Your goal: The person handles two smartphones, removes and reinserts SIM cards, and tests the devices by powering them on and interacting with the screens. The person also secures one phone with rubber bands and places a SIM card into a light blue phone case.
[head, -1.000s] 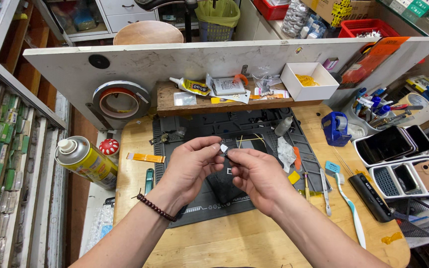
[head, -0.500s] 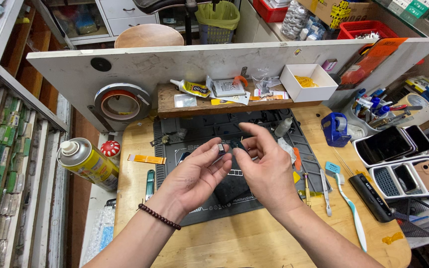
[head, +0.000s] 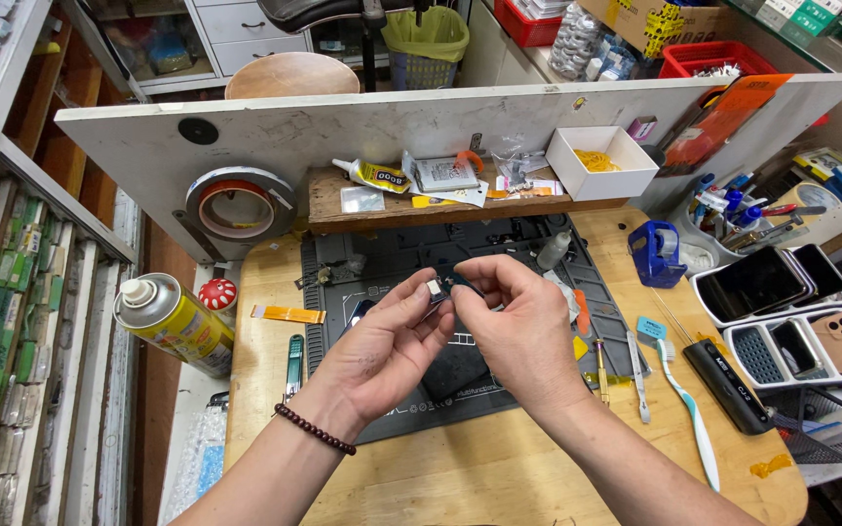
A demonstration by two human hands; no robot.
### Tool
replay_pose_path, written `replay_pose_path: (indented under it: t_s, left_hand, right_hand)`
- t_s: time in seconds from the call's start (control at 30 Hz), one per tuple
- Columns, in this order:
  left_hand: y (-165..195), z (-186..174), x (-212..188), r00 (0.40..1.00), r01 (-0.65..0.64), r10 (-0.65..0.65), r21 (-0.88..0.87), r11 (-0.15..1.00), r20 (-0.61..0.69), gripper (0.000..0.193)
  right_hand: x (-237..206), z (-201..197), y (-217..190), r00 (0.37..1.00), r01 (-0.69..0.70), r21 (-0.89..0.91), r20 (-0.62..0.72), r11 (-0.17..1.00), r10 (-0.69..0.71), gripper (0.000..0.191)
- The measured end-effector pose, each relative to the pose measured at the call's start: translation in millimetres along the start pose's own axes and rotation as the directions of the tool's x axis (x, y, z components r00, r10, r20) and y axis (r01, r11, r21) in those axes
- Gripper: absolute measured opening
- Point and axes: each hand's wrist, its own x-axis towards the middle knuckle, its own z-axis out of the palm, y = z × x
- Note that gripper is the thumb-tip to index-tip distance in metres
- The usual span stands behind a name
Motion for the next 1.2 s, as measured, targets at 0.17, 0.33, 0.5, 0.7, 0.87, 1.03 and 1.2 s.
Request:
replay_pose_path:
  t_s: [0.17,0.33,0.5,0.7,0.87,1.03,1.2]
  left_hand:
    - [0,1,1,1.0,-0.001,0.001,0.01,1.0,0.017,0.024]
    - [-1,2,1,1.0,-0.001,0.001,0.006,1.0,-0.002,0.025]
    - [-2,1,3,1.0,-0.003,0.003,0.017,1.0,-0.004,0.024]
    - [-2,-3,5,0.999,-0.033,0.036,0.085,0.996,-0.027,0.024]
    - [-3,-1,3,0.996,-0.055,0.064,0.141,0.989,-0.058,0.025]
    - [-4,5,3,0.992,-0.055,0.078,0.221,0.974,-0.101,0.03]
    - [-5,7,4,0.992,-0.047,0.079,0.289,0.956,-0.1,0.036]
  right_hand:
    - [0,1,0,1.0,0.004,0.012,-0.002,1.0,-0.004,0.022]
    - [-1,0,-2,1.0,-0.007,-0.023,-0.011,1.0,0.007,0.022]
    - [-4,1,-1,0.999,0.03,-0.122,-0.02,0.992,-0.033,0.021]
    - [8,0,5,0.946,-0.324,0.211,0.09,0.922,0.311,0.023]
    - [9,-1,7,0.914,-0.406,0.23,0.113,0.885,0.39,0.023]
    - [7,-1,12,0.955,-0.296,0.169,0.086,0.94,0.285,0.023]
    - [6,-5,20,0.967,-0.244,0.175,0.114,0.954,0.226,0.022]
